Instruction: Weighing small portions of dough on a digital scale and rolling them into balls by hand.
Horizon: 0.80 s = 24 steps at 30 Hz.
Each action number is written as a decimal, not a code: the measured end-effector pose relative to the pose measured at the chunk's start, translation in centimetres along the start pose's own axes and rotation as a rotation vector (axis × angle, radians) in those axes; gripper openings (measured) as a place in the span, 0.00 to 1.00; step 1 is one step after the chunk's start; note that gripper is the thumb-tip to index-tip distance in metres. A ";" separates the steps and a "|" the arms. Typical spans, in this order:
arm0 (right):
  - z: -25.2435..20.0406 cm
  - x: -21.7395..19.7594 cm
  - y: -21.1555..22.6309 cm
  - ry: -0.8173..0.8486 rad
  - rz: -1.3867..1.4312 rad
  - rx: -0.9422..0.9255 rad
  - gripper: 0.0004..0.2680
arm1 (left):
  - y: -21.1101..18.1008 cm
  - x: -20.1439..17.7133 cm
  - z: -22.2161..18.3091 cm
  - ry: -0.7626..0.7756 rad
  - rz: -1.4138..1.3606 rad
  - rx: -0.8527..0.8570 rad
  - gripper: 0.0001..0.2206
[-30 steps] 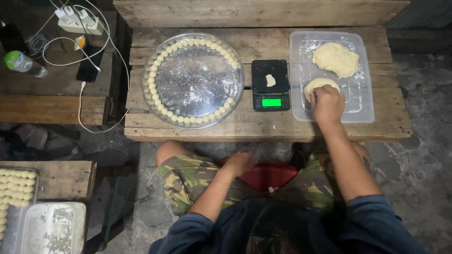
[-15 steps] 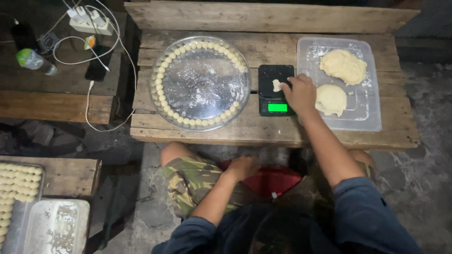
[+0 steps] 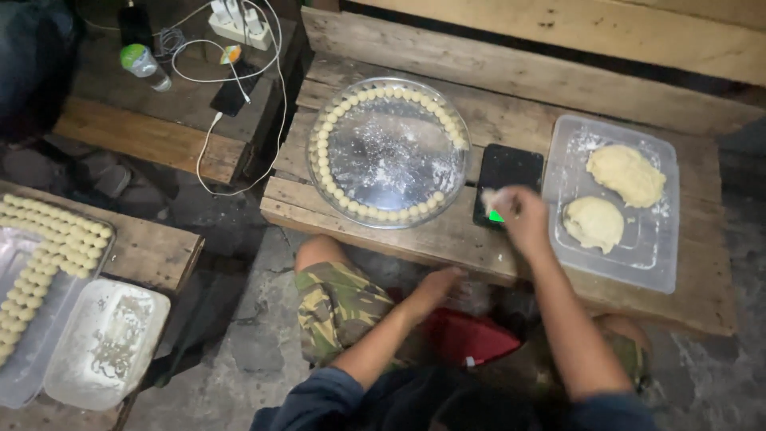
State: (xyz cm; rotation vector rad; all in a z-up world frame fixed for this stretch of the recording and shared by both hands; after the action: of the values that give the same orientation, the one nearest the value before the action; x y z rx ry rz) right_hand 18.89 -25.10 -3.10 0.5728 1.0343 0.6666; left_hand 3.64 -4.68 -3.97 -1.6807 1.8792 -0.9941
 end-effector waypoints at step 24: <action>-16.2 -8.2 22.0 -0.187 0.327 -0.529 0.39 | -2.7 7.2 -6.4 0.094 0.058 0.698 0.22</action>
State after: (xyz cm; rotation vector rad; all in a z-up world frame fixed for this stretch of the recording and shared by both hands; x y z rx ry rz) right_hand -3.72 -14.48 10.71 0.3299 0.5561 1.1088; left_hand -0.42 -10.26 3.25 -1.1687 1.3747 -1.5008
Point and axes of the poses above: each hand's wrist, its own z-axis towards the middle knuckle, its own x-axis out of the palm, y = z × x, the point moved 6 cm from there along z, towards the middle knuckle, and after that the axes turned 12 degrees about -y, right-handed, at the moved point
